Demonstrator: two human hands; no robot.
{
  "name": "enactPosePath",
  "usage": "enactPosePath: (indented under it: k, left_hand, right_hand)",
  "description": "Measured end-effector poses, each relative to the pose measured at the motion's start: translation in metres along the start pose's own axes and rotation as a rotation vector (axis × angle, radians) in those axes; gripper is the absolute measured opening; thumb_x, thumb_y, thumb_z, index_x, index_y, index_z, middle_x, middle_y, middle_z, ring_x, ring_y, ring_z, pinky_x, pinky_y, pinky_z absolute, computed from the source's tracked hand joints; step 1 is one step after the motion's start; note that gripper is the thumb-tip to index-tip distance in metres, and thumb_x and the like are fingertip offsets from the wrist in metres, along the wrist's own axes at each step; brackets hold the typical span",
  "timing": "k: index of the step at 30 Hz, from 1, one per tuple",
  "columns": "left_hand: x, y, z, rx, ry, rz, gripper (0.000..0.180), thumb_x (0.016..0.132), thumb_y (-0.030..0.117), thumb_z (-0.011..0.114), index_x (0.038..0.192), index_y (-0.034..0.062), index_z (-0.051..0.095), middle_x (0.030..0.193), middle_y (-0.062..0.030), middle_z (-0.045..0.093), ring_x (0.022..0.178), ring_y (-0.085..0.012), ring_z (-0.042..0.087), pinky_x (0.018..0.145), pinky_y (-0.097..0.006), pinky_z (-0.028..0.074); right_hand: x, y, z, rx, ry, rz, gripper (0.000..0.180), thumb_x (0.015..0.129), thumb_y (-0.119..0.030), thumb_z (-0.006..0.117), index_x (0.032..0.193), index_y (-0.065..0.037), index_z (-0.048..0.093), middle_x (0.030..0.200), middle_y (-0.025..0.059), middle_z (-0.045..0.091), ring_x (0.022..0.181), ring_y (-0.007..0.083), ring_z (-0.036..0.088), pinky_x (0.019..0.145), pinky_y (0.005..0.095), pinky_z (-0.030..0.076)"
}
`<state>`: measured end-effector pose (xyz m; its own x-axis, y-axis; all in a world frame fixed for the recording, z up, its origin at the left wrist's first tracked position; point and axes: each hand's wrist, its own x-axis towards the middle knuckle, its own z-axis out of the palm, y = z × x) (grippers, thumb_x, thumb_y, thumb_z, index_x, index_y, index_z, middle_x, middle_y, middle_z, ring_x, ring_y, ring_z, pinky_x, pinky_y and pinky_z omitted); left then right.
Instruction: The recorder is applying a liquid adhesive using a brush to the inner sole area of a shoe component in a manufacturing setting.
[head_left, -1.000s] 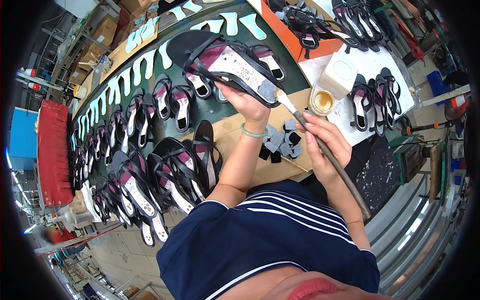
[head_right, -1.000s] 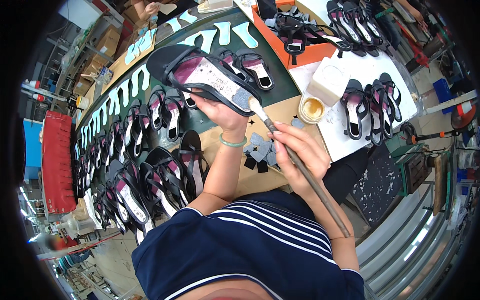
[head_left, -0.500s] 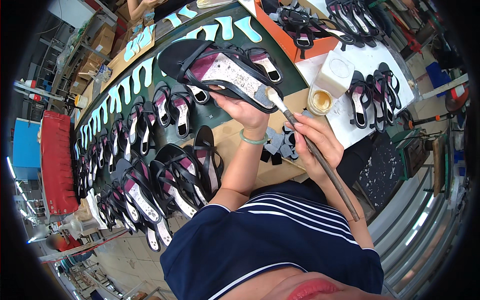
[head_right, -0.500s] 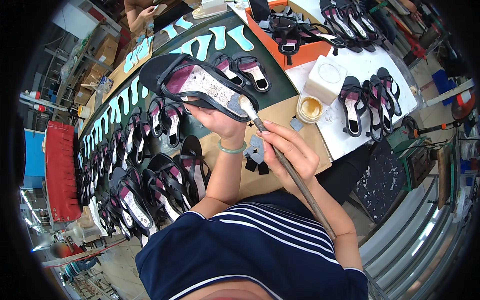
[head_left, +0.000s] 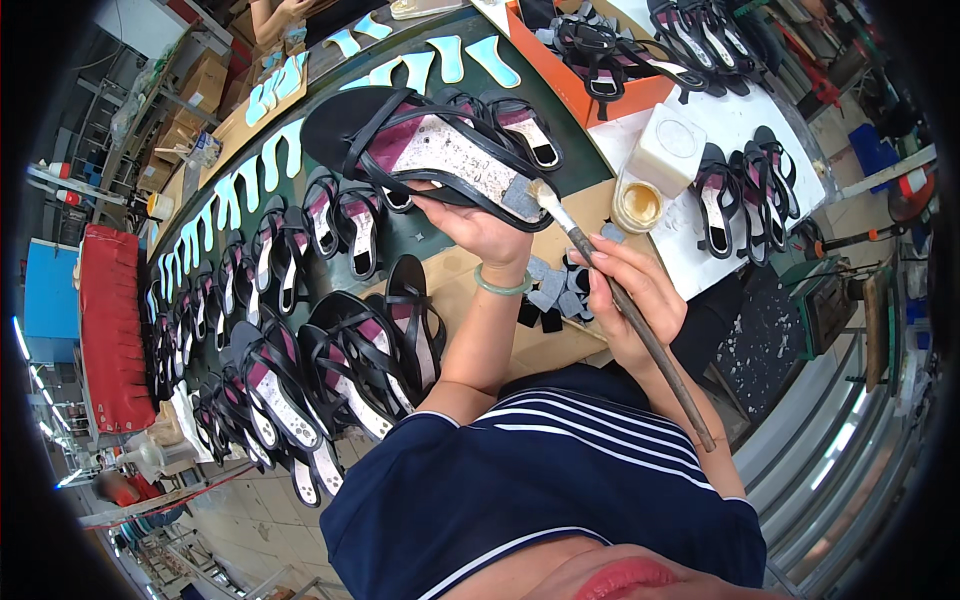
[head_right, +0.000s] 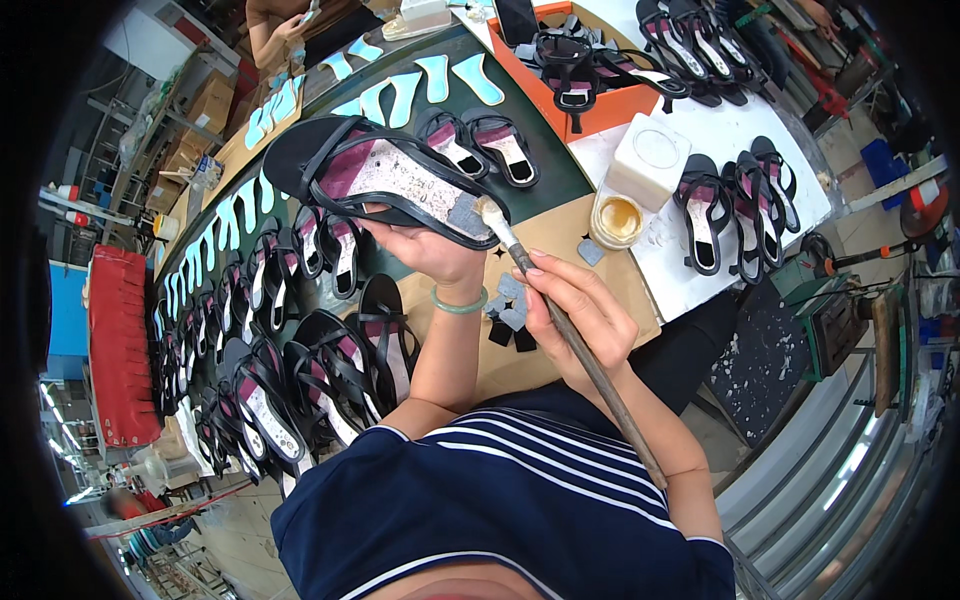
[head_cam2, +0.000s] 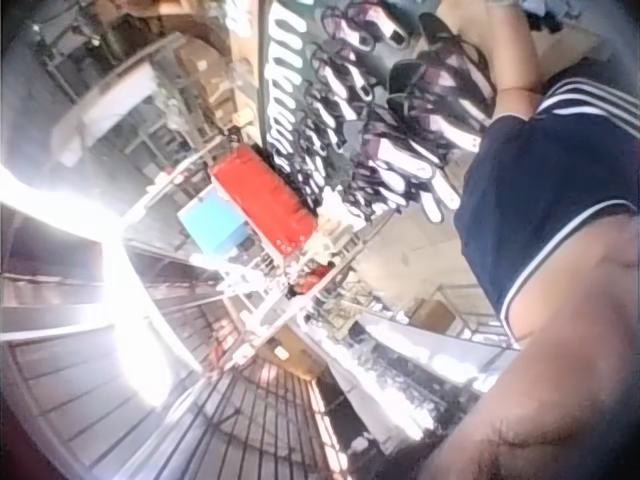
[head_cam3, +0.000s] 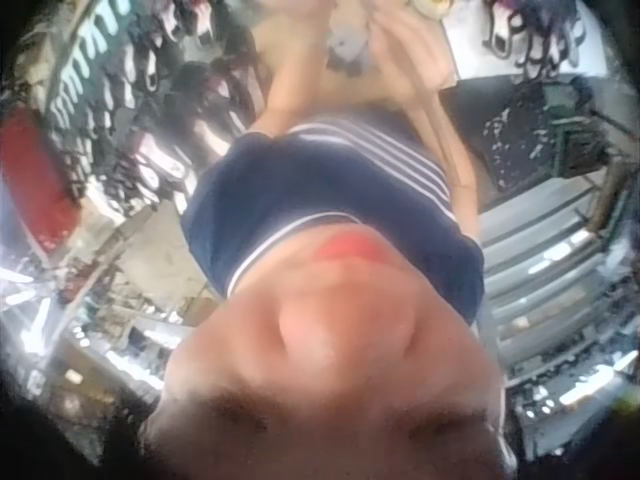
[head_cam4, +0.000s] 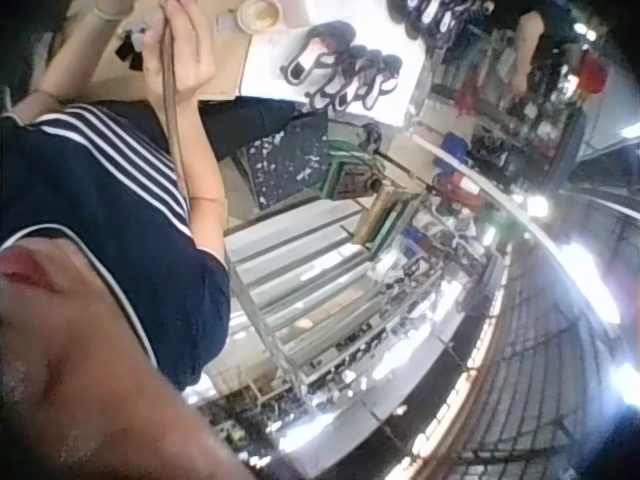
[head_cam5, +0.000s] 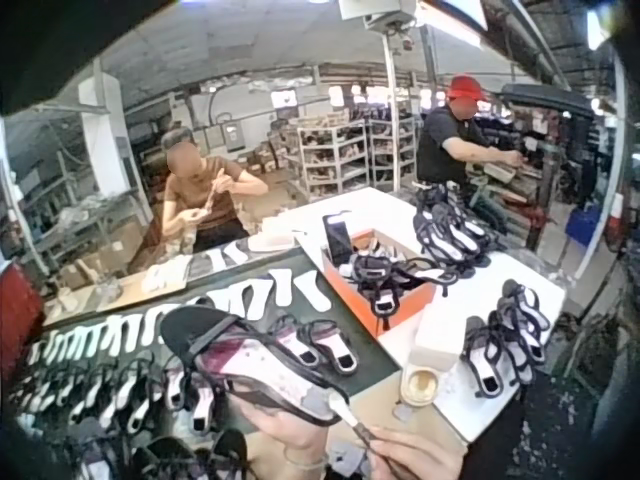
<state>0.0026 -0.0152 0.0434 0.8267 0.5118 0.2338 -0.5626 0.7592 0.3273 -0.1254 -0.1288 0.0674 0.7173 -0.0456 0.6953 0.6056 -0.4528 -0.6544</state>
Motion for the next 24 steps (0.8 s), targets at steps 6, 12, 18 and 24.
enactPosePath:
  k: [6,12,18,24]
  left_hand:
    - [0.004,0.000,-0.017,0.028,-0.130,-0.009,0.048,0.104,0.048,0.023,0.142,0.0223,0.037,0.147,-0.0039,0.040,0.134,-0.0245,0.043,0.115,-0.045,0.033]
    - [0.005,0.002,-0.016,-0.012,-0.150,-0.009,0.045,0.104,0.048,0.025,0.141,0.0255,0.039,0.149,-0.0006,0.039,0.135,-0.0239,0.041,0.116,-0.046,0.032]
    - [0.005,0.001,-0.003,-0.036,-0.009,0.042,0.049,0.103,0.051,0.027,0.130,0.0148,0.048,0.132,-0.0047,0.053,0.121,-0.0219,0.054,0.105,-0.040,0.044]
    - [0.006,0.000,-0.002,0.025,-0.053,0.026,0.050,0.103,0.050,0.029,0.133,0.0137,0.047,0.131,-0.0041,0.054,0.119,-0.0209,0.054,0.103,-0.039,0.043]
  right_hand:
    - [0.000,-0.002,0.000,-0.016,0.032,0.011,0.019,0.086,0.004,0.065,0.104,0.008,0.065,0.106,0.0231,0.067,0.088,0.0286,0.072,0.076,0.0318,0.059]
    - [0.000,-0.003,-0.001,-0.028,0.044,0.015,0.020,0.083,0.004,0.069,0.101,0.009,0.066,0.100,0.0240,0.068,0.085,0.0284,0.072,0.074,0.0326,0.060]
    - [-0.001,-0.003,-0.003,-0.059,0.042,0.011,0.020,0.081,0.002,0.072,0.099,0.009,0.066,0.095,0.0238,0.069,0.083,0.0288,0.071,0.075,0.0336,0.058]
    - [0.001,-0.011,-0.015,0.072,0.036,0.187,0.015,0.086,0.000,0.068,0.098,0.010,0.065,0.084,0.0195,0.071,0.078,0.0251,0.072,0.071,0.0314,0.058]
